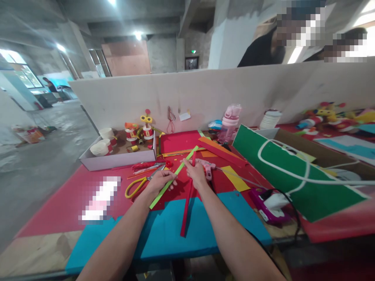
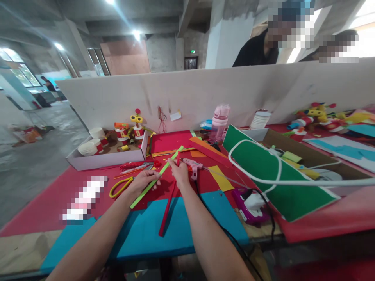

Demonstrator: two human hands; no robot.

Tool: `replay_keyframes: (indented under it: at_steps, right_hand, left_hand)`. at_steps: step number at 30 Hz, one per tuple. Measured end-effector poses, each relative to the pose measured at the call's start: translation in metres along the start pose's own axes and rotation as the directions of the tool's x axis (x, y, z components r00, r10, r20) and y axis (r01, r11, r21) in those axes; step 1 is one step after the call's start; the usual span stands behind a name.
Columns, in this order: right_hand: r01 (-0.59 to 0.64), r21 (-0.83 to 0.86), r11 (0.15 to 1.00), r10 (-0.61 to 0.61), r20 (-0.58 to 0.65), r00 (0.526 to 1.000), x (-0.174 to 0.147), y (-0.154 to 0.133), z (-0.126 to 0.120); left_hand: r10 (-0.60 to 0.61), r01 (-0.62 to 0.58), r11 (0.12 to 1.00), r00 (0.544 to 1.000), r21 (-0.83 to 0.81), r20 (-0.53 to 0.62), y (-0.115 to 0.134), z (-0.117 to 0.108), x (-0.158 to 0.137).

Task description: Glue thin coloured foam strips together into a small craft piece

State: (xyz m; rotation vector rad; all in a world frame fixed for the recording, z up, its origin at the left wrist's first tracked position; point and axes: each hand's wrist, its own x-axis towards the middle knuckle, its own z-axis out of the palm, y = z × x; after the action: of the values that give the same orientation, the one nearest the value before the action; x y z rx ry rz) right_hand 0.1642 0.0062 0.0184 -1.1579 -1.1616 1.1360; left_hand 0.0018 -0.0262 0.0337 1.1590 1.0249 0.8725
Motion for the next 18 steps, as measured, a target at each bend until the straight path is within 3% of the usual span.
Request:
replay_keyframes:
  at_steps: [4,6,10,15,18]
  right_hand:
    - [0.031,-0.085,0.996,-0.021,0.124,0.992,-0.003,0.0029,0.0026]
    - [0.067,-0.14,0.988,-0.054,0.094,0.994,-0.0023,0.0034,0.0013]
    - [0.052,-0.128,0.99,-0.062,-0.078,0.995,0.0018,0.0046,-0.0019]
    - [0.051,-0.106,0.993,-0.042,0.086,0.995,0.0022,0.0089,0.0009]
    - [0.063,-0.116,0.991,-0.06,0.024,0.998,0.0062,0.0091,-0.0043]
  left_hand:
    - [-0.001,0.0,0.999,1.0,-0.044,-0.023,-0.0001,0.0002,0.0]
    - [-0.009,0.009,0.999,1.0,-0.053,-0.005,0.0002,-0.0004,-0.0003]
    - [-0.022,0.023,0.999,0.999,-0.038,0.043,0.0012,-0.001,-0.0015]
    - [0.002,-0.002,0.999,1.0,-0.046,0.013,-0.0011,-0.0018,0.0006]
    - [0.013,-0.011,0.999,0.999,-0.039,0.039,-0.0029,-0.0036,0.0024]
